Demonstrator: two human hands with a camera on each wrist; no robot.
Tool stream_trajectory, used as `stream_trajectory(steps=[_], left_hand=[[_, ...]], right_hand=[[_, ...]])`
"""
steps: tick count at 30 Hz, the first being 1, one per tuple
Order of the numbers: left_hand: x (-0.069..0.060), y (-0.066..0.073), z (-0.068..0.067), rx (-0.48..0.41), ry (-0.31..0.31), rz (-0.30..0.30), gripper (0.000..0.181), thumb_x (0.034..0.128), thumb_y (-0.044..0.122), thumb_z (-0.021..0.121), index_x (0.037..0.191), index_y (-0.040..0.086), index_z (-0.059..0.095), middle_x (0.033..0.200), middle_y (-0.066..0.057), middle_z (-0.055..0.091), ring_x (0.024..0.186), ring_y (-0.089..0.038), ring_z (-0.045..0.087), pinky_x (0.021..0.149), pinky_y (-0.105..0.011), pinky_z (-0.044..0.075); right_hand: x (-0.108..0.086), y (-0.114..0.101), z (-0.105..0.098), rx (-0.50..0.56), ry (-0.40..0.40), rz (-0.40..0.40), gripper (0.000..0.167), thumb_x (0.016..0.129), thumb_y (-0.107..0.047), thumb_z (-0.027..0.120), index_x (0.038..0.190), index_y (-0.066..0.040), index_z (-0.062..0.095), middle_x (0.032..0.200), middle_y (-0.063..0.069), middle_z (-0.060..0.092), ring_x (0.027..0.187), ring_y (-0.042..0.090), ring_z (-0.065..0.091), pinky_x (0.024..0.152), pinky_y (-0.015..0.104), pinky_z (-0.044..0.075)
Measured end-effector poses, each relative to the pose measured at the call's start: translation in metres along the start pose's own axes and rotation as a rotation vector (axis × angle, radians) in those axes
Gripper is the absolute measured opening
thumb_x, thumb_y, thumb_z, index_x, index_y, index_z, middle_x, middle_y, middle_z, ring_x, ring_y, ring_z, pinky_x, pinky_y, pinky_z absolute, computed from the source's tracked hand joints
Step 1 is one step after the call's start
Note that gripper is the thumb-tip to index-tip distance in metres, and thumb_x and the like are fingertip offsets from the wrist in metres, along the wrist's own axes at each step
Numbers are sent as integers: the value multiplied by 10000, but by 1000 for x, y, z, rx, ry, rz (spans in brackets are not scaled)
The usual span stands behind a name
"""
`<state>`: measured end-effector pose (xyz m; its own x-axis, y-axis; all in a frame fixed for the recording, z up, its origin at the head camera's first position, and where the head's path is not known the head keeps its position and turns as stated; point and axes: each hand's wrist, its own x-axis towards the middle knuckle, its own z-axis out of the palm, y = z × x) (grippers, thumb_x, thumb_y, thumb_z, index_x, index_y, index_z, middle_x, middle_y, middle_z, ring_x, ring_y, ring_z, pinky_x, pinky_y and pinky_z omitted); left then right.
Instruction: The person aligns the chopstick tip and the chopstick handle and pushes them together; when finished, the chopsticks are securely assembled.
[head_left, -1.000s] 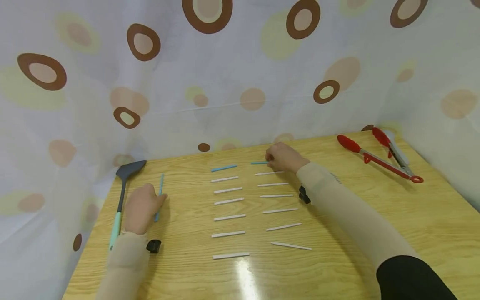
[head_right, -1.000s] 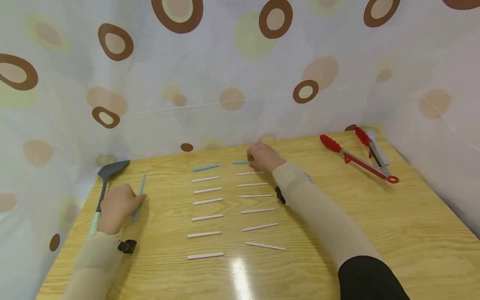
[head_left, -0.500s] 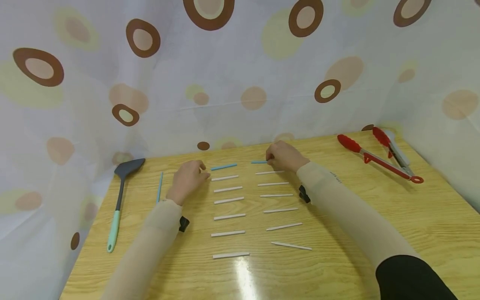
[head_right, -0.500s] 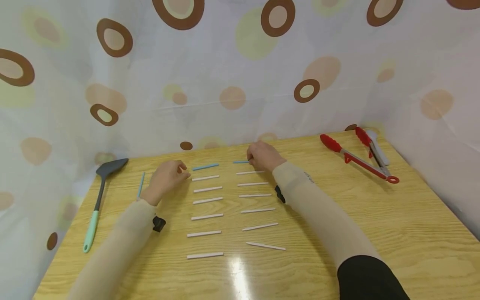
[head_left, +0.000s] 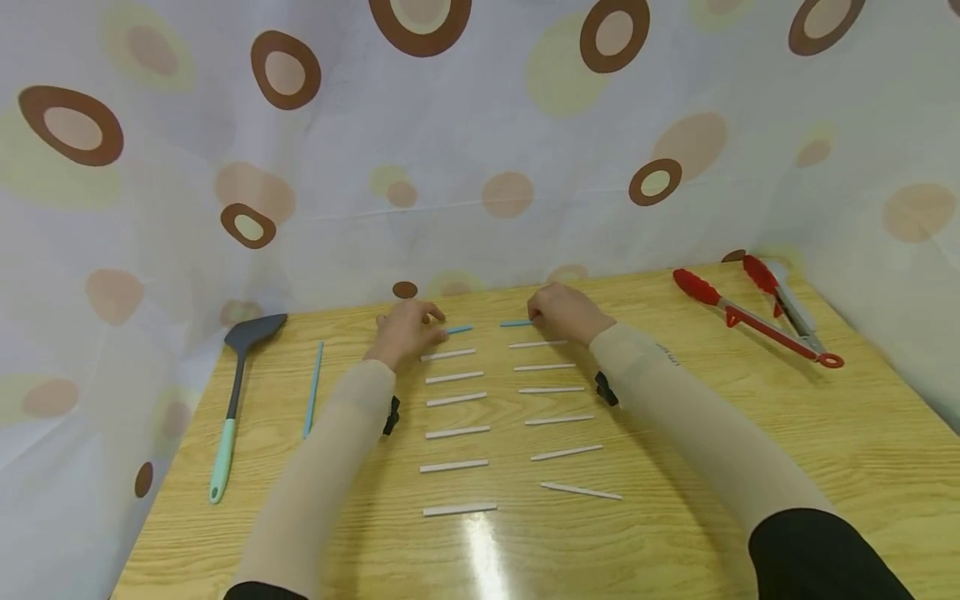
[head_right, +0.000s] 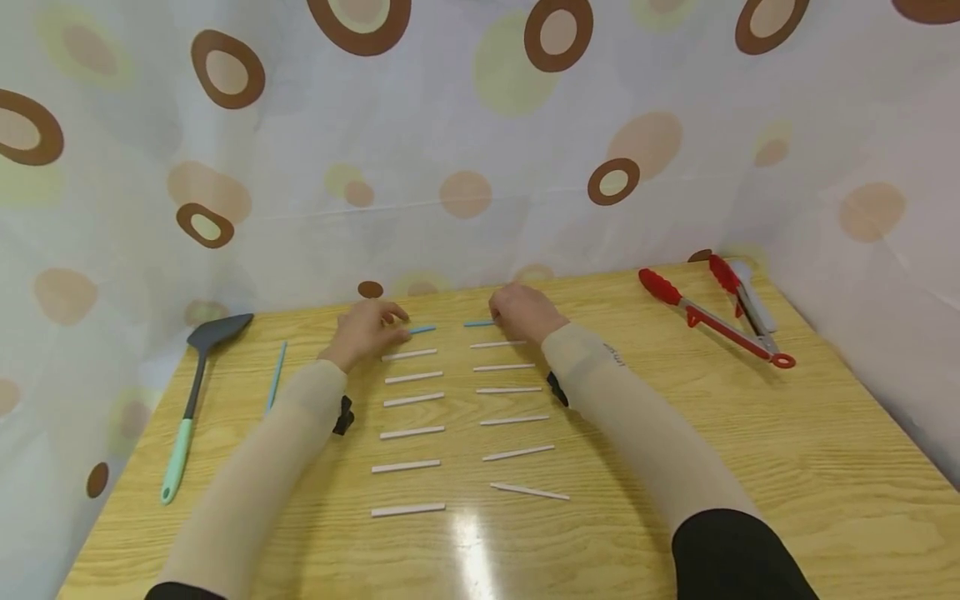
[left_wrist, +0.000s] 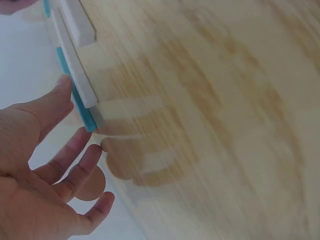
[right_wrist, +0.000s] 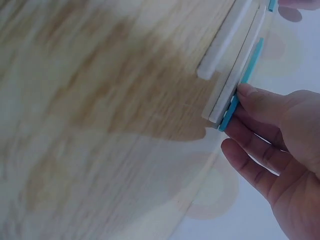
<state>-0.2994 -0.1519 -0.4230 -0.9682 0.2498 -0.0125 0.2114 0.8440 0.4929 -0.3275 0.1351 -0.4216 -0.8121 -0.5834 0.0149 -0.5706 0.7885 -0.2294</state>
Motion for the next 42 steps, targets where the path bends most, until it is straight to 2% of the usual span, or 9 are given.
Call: stream_trajectory(steps=[5,8,13,17,21,24,28,35,42], left_hand=[[4,2,5,19,4,-5,97,911,243,750,935,149,755,1022,-31,680,983,-255,598,1010,-688,224],[5,3,7,22,3,-1,101,908,213,751,836,144,741,921,7,682,926,-237,599,1009,-674,246],[5,4,8,36,-7,-9,100,914,178,735,840,111,736,899,1,684,947,-256,608,1033,-680,243],[1,4,5,10,-11,-20,94,974,132,649,925,61,685,928,-35,664,951,-266,604,1051,-728,150],[-4,6,-3,-23,17,-10,119,1035,132,539,1027,39,612,961,-80,657,881,-265,611,1006,-622,333],[-8,7,-11,-22,72,37,168,1040,108,523,1104,-2,633,979,-120,686,852,-268,649,847,-468,493],[-12,8,-20,-9,127,100,207,1027,48,529,1153,-39,668,1019,-152,677,891,-290,646,800,-415,526],[-23,17,-32,-63,180,198,198,1011,66,569,1146,-17,688,1056,-140,655,896,-271,627,787,-396,526],[-37,39,-44,-101,246,320,175,993,77,593,1104,-4,702,964,-105,691,784,-226,635,721,-371,524]], right_hand=[[-2,2,3,-34,5,-35,49,952,-33,662,919,-36,699,939,77,673,851,218,622,747,353,510],[-2,3,4,-44,1,-41,45,947,-41,673,964,-13,704,966,105,677,900,260,642,784,374,530],[-3,2,4,-50,-45,-31,56,971,-45,639,996,-3,666,983,119,636,913,269,612,793,376,515],[-5,4,3,2,-40,-43,46,990,-28,582,1010,6,606,974,130,621,911,284,605,801,399,504],[-9,6,-4,96,-24,-63,59,1002,14,521,1058,21,538,935,136,613,862,290,606,792,418,498],[-13,6,-11,106,-13,-67,161,980,85,515,1130,31,537,953,141,608,847,271,596,772,398,502],[-18,5,-22,15,68,-115,297,917,147,582,1197,50,610,1022,170,624,901,277,614,796,384,522],[-29,-5,-42,-2,248,-219,101,964,22,616,1051,34,666,962,136,615,866,281,623,781,382,533],[-40,-23,-58,58,311,-311,57,973,-15,619,1027,-17,636,943,86,630,810,217,618,734,354,521]])
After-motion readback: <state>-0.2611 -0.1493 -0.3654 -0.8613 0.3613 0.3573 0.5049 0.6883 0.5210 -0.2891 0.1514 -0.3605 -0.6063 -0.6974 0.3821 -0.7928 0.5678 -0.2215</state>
